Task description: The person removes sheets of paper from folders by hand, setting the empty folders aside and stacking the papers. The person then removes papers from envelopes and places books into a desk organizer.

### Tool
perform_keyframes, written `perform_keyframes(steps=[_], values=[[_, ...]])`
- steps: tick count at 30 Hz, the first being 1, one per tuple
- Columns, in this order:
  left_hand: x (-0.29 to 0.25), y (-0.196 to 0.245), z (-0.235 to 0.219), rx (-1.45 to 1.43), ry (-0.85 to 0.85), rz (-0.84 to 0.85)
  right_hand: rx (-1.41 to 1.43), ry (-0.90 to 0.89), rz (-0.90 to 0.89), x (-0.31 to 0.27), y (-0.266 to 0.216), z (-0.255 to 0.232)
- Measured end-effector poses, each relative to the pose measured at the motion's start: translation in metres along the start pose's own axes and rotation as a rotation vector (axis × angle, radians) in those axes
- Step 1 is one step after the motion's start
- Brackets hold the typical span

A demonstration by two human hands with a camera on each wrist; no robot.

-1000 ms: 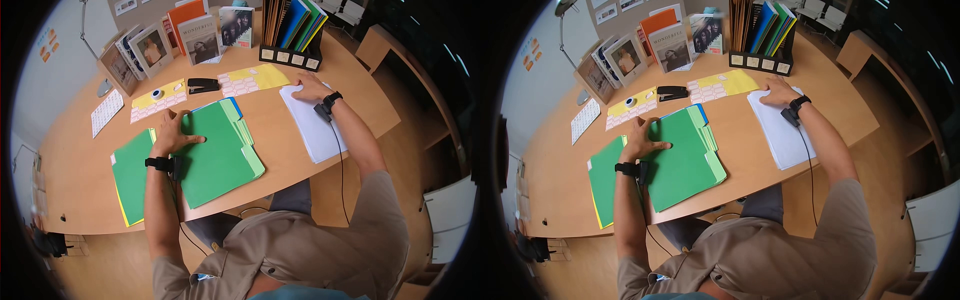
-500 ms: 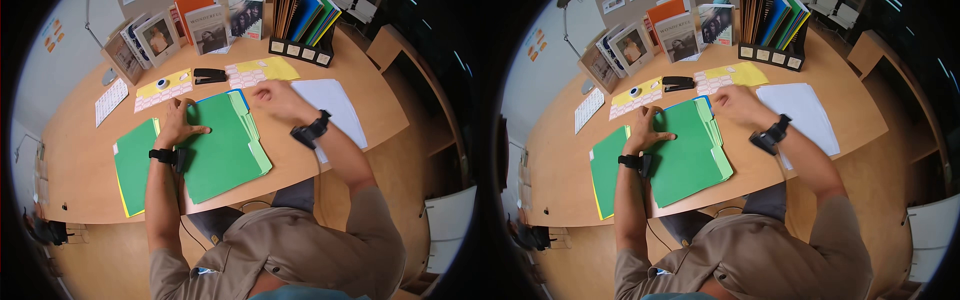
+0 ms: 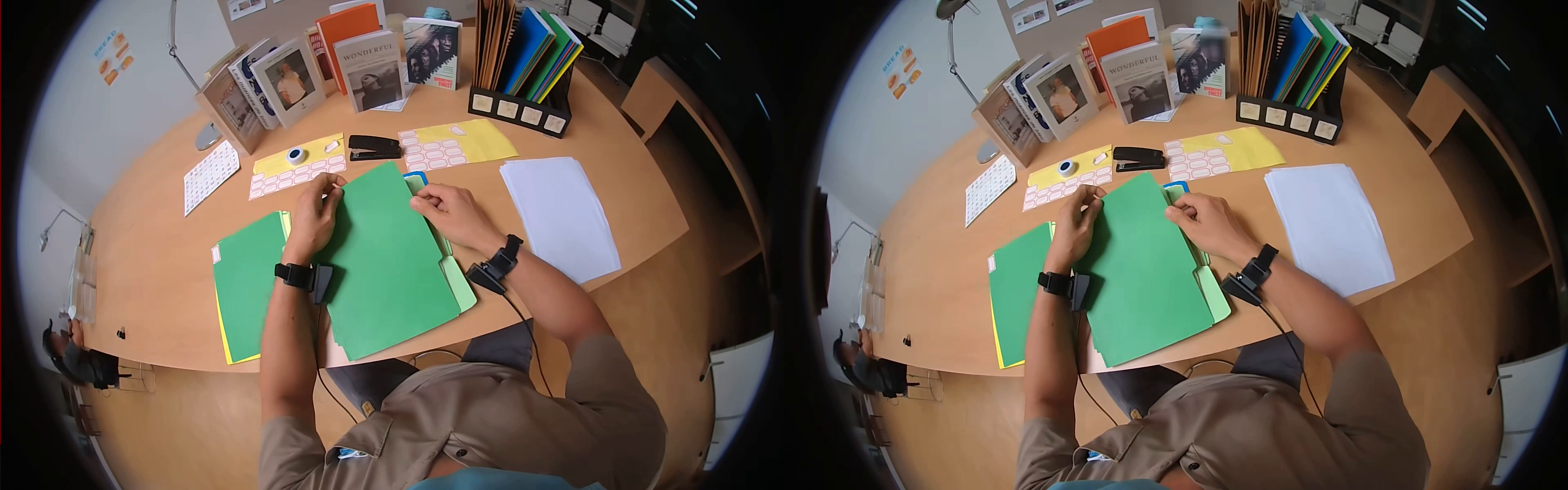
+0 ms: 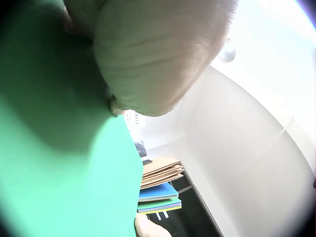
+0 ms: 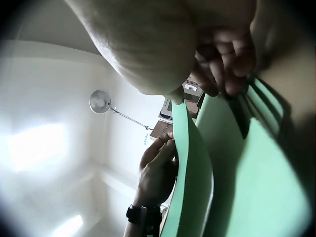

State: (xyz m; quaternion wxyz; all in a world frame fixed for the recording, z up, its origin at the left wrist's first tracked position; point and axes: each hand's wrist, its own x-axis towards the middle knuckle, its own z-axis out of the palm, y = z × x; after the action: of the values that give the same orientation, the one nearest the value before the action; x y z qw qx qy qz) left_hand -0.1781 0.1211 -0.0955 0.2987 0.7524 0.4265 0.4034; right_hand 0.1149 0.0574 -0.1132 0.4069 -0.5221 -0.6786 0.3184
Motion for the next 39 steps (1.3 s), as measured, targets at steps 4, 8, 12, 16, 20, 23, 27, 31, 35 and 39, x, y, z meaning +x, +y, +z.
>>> perform_keyframes(steps=[4, 8, 12, 16, 20, 23, 27, 31, 35, 39], values=[[0.001, 0.0, 0.003, 0.03, 0.013, -0.025, 0.104, -0.048, 0.031, 0.0, 0.0, -0.003], [0.001, -0.005, 0.006, -0.06, 0.05, -0.042, 0.463, -0.149, 0.199, 0.002, 0.001, -0.004], [0.005, -0.016, 0.009, -0.168, 0.08, -0.025, 0.621, -0.219, 0.133, -0.001, 0.003, 0.002], [0.002, -0.008, 0.002, 0.076, 0.019, -0.009, 0.529, -0.19, 0.091, -0.002, -0.002, 0.001], [-0.003, -0.015, 0.002, 0.195, 0.031, 0.005, 0.764, -0.139, 0.16, -0.002, -0.007, -0.003], [-0.002, -0.013, 0.0, 0.198, 0.027, 0.002, 0.784, -0.098, 0.09, -0.001, -0.004, -0.005], [-0.001, -0.021, 0.001, 0.137, 0.022, -0.025, 0.726, -0.081, 0.079, 0.001, 0.005, 0.002], [0.003, -0.026, -0.001, 0.01, 0.027, -0.015, 0.853, -0.121, 0.16, 0.0, 0.006, 0.003], [0.003, -0.028, -0.002, -0.131, 0.061, -0.001, 0.893, -0.119, 0.185, 0.0, 0.007, 0.003], [0.005, -0.038, -0.006, -0.227, 0.032, -0.027, 0.66, -0.097, 0.16, -0.001, 0.002, 0.005]])
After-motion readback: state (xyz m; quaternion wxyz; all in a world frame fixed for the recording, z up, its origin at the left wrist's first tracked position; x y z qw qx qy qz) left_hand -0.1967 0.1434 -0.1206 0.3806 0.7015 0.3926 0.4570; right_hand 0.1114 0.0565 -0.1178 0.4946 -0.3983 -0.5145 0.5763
